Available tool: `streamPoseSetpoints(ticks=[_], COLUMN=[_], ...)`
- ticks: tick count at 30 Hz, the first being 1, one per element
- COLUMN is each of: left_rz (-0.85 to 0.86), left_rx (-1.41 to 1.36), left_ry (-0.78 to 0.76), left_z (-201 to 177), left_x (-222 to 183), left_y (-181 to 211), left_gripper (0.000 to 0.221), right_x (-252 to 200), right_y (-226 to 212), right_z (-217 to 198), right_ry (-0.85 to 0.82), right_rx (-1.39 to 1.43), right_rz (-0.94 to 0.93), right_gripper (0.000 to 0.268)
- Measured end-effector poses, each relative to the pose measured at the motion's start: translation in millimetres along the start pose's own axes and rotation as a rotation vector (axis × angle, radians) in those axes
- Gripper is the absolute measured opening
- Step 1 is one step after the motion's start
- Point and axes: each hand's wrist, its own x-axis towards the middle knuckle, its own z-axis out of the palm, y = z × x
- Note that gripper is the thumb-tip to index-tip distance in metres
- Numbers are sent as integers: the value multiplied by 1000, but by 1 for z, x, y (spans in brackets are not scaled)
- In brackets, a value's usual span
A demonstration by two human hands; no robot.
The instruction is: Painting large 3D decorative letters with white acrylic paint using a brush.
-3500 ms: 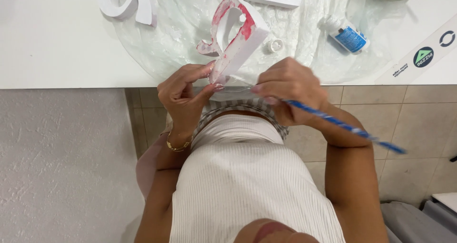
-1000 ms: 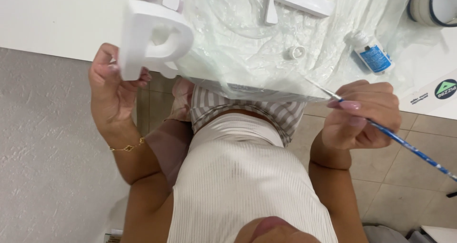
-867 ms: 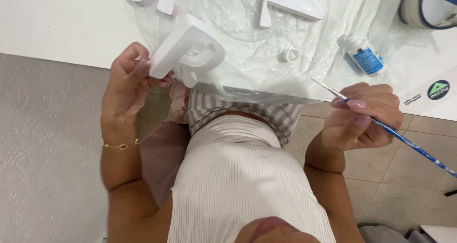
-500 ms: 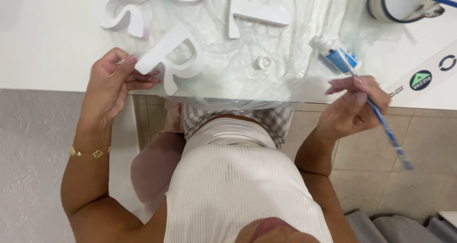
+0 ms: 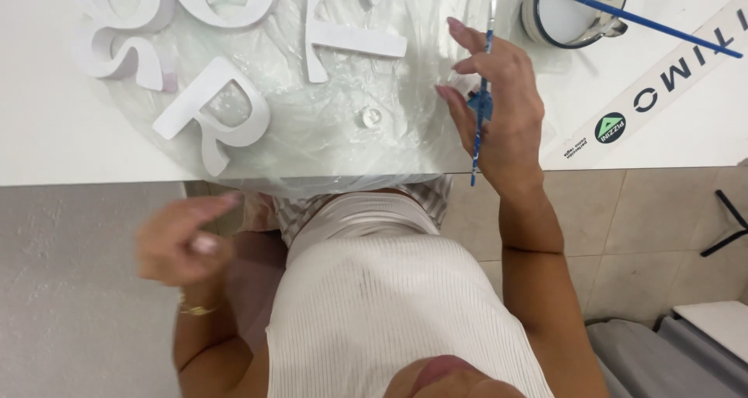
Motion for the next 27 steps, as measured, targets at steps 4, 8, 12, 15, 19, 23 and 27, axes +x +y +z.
streamPoseSetpoints(ticks=[4, 8, 12, 15, 19, 23, 27], left_rz=[123, 287, 261, 266, 194, 158, 138], left_rx=[-452, -655, -719, -757, -736, -738, -757], left_ry=[-244, -88, -20, 13, -171, -188, -224], left_z=[48, 97, 123, 127, 121, 124, 127], left_x=[-21, -20, -26, -29, -35, -38, -38], left_y=[18, 32, 38, 37, 29, 26, 24], left_gripper=[43, 32, 38, 39, 35, 33, 30], right_x=[7, 11, 25, 35, 36, 35, 33], right_y=[-4, 4, 0, 0, 6, -1, 2], right_z=[7, 24, 39, 44, 51, 48, 51], right_ry=[-30, -119, -260, -314, -300, -276, -240], right_rx=[-57, -116, -105, -35, -14, -20, -49], right_rz=[25, -5, 26, 26, 41, 92, 70], right_gripper=[29, 57, 50, 50, 58, 55, 63])
